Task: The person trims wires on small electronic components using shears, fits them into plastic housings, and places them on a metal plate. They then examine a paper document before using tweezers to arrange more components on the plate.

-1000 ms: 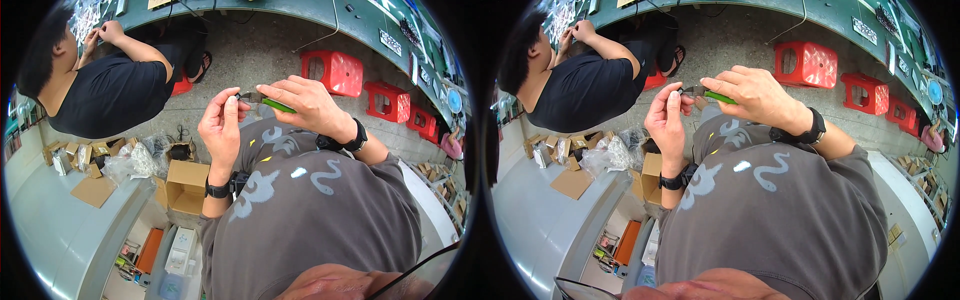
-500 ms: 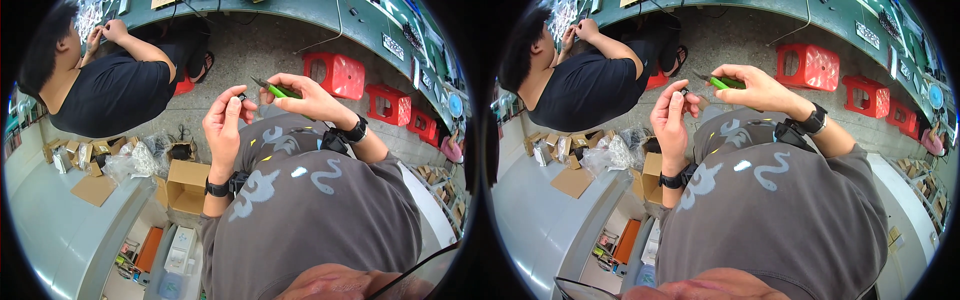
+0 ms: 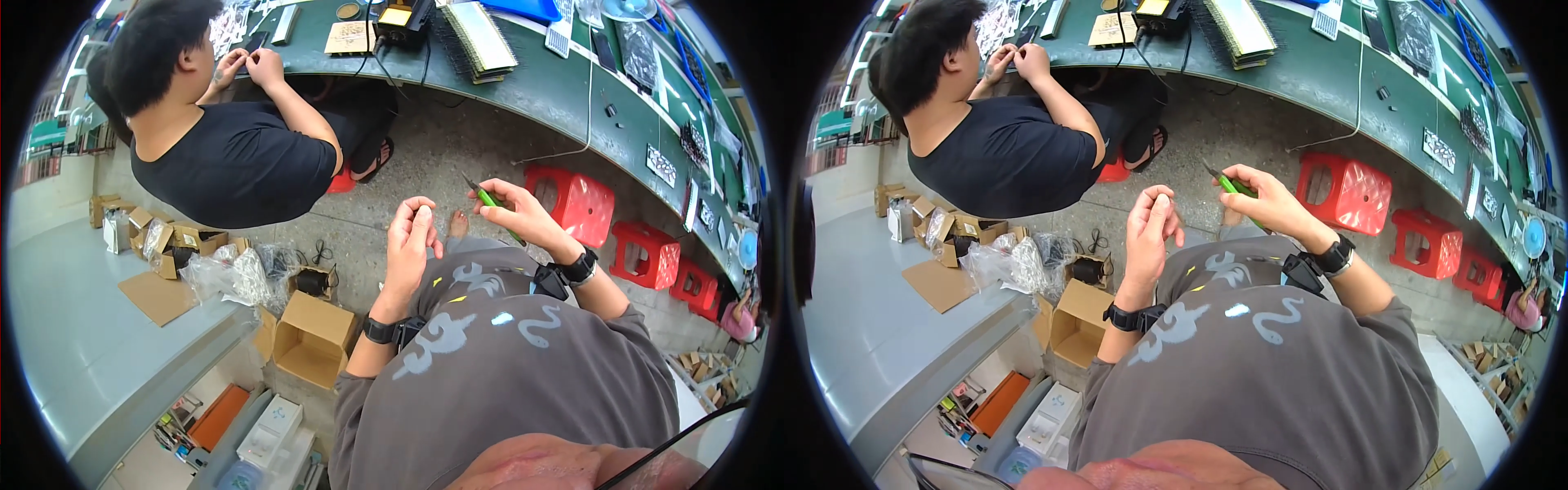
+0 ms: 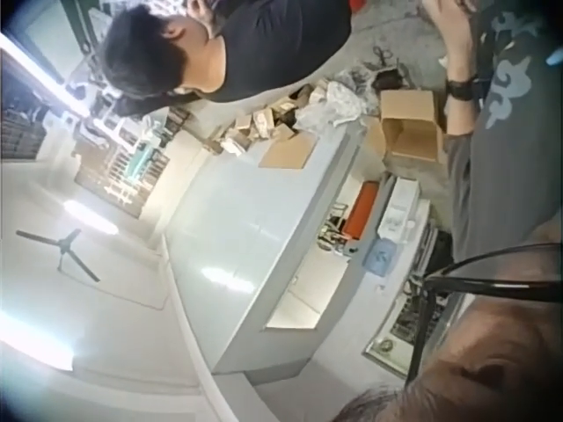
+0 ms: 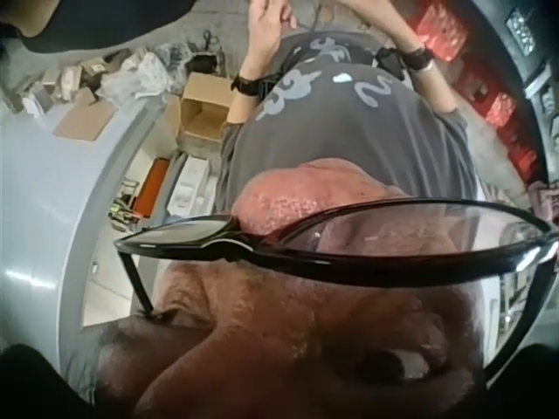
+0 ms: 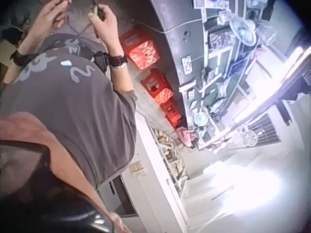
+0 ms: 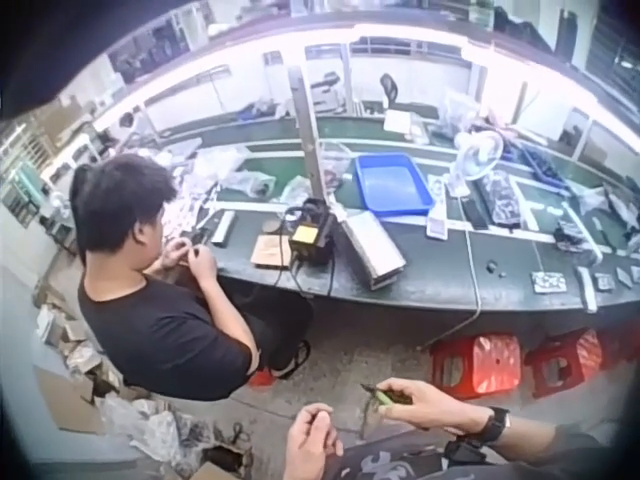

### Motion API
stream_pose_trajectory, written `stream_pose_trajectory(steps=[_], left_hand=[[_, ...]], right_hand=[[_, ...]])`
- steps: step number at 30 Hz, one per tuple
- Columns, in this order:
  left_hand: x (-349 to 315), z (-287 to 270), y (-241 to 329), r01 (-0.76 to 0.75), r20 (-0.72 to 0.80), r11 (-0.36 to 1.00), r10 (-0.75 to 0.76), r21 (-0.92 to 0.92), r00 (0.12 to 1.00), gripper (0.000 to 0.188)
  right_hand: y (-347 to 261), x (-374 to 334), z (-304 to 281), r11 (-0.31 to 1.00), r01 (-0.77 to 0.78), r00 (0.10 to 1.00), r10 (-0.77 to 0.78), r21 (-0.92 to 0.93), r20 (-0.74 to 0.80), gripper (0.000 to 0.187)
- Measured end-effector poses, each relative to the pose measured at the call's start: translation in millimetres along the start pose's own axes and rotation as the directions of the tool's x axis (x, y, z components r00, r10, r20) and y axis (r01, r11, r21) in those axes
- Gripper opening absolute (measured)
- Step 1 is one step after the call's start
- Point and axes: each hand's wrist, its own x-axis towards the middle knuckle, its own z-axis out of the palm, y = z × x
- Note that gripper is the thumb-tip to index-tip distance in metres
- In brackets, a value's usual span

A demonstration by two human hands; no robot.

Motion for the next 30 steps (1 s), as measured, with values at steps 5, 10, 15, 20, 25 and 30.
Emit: stream_pose_trajectory(steps=[5,10,15,20,25,30], left_hand=[[6.7,3.8,7.6,-0.051,-0.097,0.992,0.062,0.118,0.993,0.019],[5.3,-4.9,9.8,-0.063,-0.143,0.971,0.098,0.229,0.985,0.021],[4.2,-25.8,12.5,-0.067,-0.156,0.971,0.105,0.231,0.982,0.021],[9.8,-53.4,30.7,-0.099,-0.115,0.982,0.118,0.162,0.986,0.020],[11.9,-90.0,50.6,-0.133,-0.085,0.969,0.154,0.207,0.984,0.019],[7.5,-127.5,68.8,-0.145,-0.124,0.935,0.194,0.325,0.973,0.018]], right_hand=[[0.7,21.8,-15.1,0.913,-0.155,0.985,0.116,0.376,0.124,0.039],[4.0,50.5,-19.8,0.483,-0.395,0.918,0.246,0.782,0.312,0.046],[15.0,87.0,-16.8,0.443,-0.435,0.895,0.310,0.784,0.322,0.048],[4.2,120.6,-0.5,0.446,-0.462,0.879,0.347,0.766,0.328,0.048],[-25.0,158.4,23.5,0.484,-0.485,0.871,0.345,0.728,0.350,0.050],[-66.1,220.5,40.1,0.579,-0.375,0.926,0.264,0.724,0.269,0.052]])
